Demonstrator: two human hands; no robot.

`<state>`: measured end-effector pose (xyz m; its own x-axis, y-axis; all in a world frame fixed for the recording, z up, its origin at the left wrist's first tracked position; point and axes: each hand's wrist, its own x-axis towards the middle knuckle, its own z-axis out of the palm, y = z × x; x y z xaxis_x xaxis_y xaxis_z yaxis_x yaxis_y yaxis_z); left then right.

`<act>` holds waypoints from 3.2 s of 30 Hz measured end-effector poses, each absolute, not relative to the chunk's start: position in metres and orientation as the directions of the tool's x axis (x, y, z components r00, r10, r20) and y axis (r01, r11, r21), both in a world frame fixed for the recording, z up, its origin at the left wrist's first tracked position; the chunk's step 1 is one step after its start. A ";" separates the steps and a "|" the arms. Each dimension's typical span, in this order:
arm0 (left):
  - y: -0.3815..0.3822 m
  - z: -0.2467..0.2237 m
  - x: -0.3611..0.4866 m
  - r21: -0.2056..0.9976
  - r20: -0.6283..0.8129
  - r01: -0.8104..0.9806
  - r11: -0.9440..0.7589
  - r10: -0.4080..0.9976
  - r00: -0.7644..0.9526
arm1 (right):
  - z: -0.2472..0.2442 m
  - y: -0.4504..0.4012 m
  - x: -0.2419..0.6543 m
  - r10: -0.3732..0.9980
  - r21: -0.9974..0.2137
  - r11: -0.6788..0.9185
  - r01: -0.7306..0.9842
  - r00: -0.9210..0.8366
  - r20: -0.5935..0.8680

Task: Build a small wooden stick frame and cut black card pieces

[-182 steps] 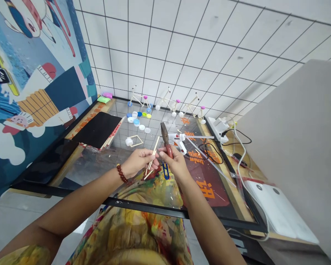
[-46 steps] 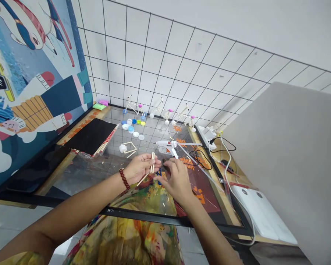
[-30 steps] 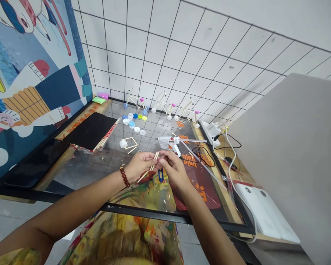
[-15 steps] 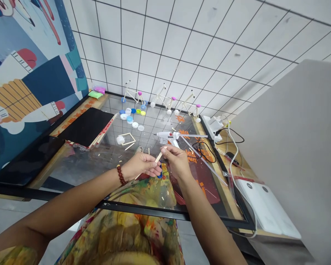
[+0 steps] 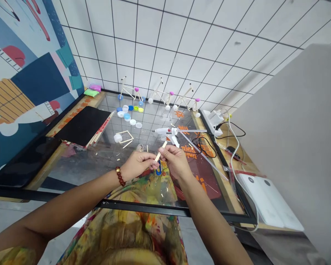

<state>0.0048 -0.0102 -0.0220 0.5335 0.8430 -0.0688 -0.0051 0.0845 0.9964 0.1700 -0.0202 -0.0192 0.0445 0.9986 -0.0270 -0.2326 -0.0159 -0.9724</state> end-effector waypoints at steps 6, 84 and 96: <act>-0.011 -0.026 0.004 0.998 -0.057 0.031 0.048 0.845 0.532 | -0.023 -0.020 0.171 0.999 -0.988 0.033 -0.150 0.036 0.028; -0.015 -0.015 -0.004 0.926 -0.064 -0.203 0.319 0.661 0.748 | 0.005 -0.079 0.185 0.970 -0.871 0.153 0.468 0.097 0.222; -0.008 -0.025 0.003 0.949 -0.005 -0.247 0.196 0.791 0.611 | -0.002 -0.039 0.155 0.908 -0.765 0.350 0.540 0.005 0.419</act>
<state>0.0028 -0.0084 -0.0250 0.6112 0.7915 -0.0046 -0.2466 0.1959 0.9491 0.1554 -0.0393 -0.0019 0.0050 0.9079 0.4191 0.5400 0.3503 -0.7653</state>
